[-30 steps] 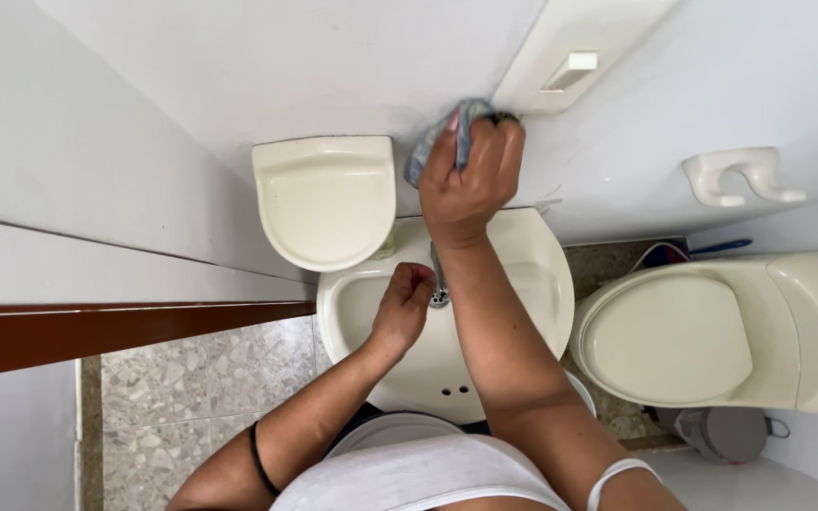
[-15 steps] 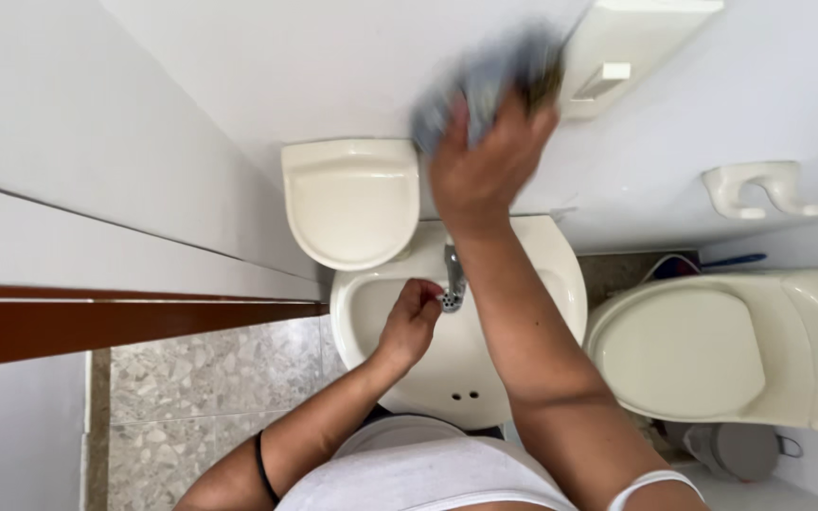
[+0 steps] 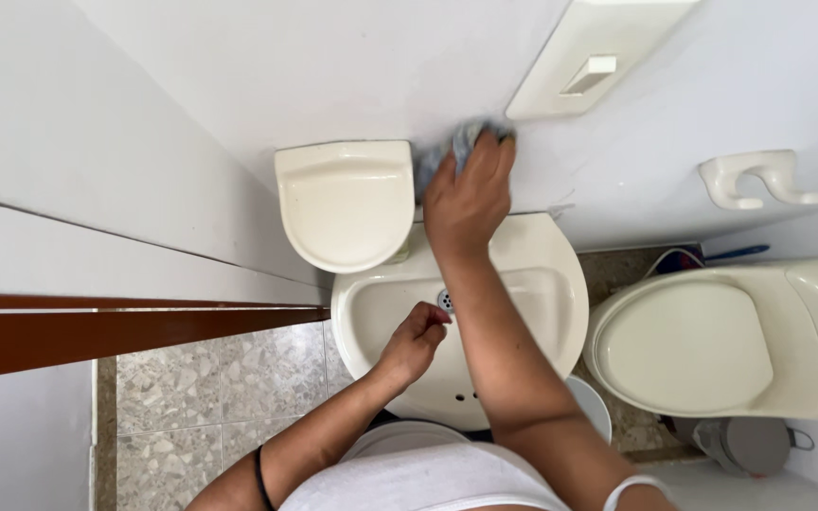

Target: The person cleans a bathroom sink and the wall around it using a patterned cloth, applying liquid soap and rinsing the cloth in a bucket of water.

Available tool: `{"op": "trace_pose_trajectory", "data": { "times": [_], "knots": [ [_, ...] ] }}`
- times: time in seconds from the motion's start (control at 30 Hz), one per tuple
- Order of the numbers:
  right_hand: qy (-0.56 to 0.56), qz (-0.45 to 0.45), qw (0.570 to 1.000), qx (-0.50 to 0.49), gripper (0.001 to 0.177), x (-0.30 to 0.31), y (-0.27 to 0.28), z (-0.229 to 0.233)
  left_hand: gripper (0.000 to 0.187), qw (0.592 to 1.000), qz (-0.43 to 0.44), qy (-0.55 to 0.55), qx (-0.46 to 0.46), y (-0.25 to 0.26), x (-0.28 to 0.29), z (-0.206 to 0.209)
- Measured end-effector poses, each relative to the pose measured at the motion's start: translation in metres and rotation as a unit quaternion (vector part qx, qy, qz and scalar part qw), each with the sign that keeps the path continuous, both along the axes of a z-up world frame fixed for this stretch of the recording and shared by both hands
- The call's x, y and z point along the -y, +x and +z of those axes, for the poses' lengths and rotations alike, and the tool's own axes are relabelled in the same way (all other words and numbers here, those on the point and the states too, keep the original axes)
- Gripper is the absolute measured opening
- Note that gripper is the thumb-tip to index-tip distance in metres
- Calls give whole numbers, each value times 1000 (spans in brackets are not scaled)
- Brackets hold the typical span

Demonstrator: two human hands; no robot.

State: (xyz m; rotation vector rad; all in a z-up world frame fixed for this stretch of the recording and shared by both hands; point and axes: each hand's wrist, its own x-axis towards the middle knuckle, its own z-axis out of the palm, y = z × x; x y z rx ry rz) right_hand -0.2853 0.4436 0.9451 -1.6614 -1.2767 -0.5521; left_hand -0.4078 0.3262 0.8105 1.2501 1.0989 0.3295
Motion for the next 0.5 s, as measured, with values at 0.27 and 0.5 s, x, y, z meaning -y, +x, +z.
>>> {"op": "trace_pose_trajectory", "data": {
  "times": [0.27,0.5],
  "knots": [
    [69,10,995,-70,38,-22,4,-27,24,999,-9,-36,-35,-11,4,-2],
    [-12,-34,999,10,50,-2,120,-118,19,999,36,-23,4,-21,-3,-19]
  ]
}}
